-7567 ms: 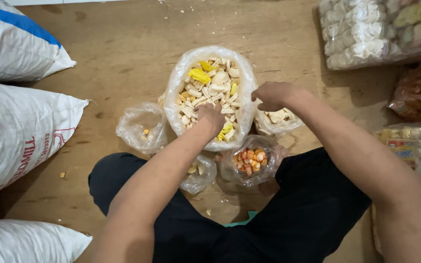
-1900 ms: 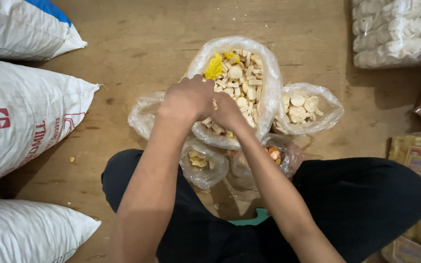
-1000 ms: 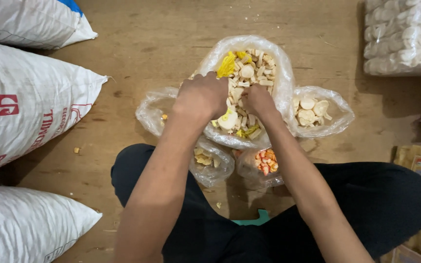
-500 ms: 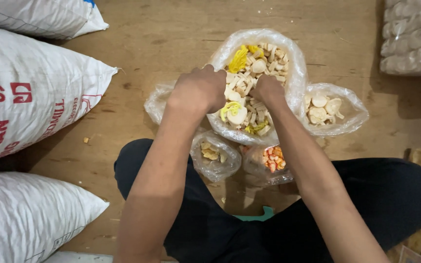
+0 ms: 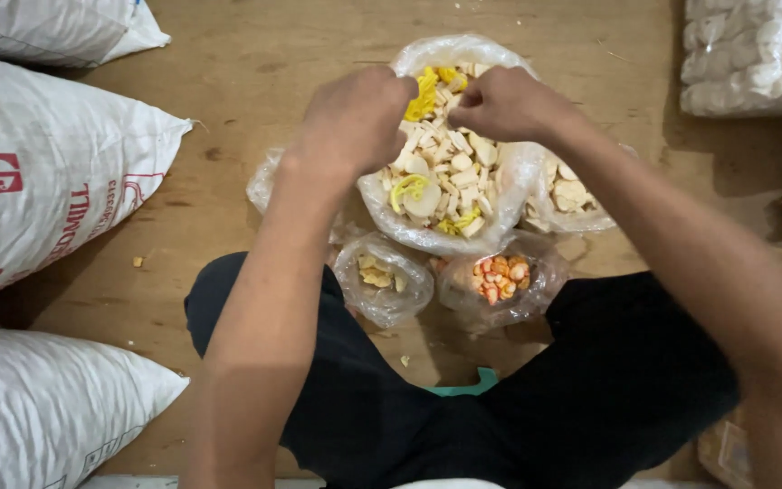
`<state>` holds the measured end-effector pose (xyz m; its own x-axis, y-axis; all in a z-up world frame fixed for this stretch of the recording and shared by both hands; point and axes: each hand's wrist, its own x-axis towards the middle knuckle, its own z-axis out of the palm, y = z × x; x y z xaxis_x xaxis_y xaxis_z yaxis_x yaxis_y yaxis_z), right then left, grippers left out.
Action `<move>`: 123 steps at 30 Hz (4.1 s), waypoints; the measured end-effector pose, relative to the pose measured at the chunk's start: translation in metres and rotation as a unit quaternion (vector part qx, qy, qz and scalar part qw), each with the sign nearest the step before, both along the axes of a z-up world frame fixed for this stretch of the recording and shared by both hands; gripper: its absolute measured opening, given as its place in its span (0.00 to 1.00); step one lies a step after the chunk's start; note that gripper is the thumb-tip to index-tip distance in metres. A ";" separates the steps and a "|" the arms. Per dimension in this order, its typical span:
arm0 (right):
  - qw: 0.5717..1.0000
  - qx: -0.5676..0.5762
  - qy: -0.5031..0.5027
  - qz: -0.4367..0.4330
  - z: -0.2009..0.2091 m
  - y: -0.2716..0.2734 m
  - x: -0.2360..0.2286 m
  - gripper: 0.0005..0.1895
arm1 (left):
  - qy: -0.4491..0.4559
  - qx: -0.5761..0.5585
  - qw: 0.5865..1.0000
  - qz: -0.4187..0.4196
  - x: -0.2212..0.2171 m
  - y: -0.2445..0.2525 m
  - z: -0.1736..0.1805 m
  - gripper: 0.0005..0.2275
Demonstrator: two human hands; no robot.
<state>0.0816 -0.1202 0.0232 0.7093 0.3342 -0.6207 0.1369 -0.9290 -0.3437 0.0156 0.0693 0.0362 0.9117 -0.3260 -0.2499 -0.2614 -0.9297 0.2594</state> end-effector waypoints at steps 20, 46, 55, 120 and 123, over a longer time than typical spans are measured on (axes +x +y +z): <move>0.908 0.331 0.186 -0.178 0.022 -0.017 -0.018 0.08 | -0.016 -0.191 0.981 0.013 0.005 -0.004 0.019 0.06; 0.911 -0.169 -0.247 0.282 -0.246 -0.082 -0.010 0.10 | 0.247 0.042 0.947 0.199 0.020 0.059 0.005 0.21; 0.850 -0.154 -0.408 0.294 -0.298 -0.089 -0.017 0.09 | 0.268 0.038 0.946 0.179 0.019 0.060 -0.009 0.22; 0.928 0.289 0.096 -0.215 -0.035 -0.039 0.014 0.13 | 0.221 0.151 0.948 0.171 0.033 0.116 -0.123 0.21; 0.934 0.278 0.089 -0.206 -0.046 -0.040 0.017 0.13 | 0.234 0.134 0.947 0.174 0.029 0.106 -0.103 0.21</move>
<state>0.0981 -0.1604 -0.0231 0.7507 0.3618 -0.5528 -0.2985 -0.5607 -0.7723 0.0445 0.1751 -0.0669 0.7208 0.1065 -0.6849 0.1592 -0.9871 0.0141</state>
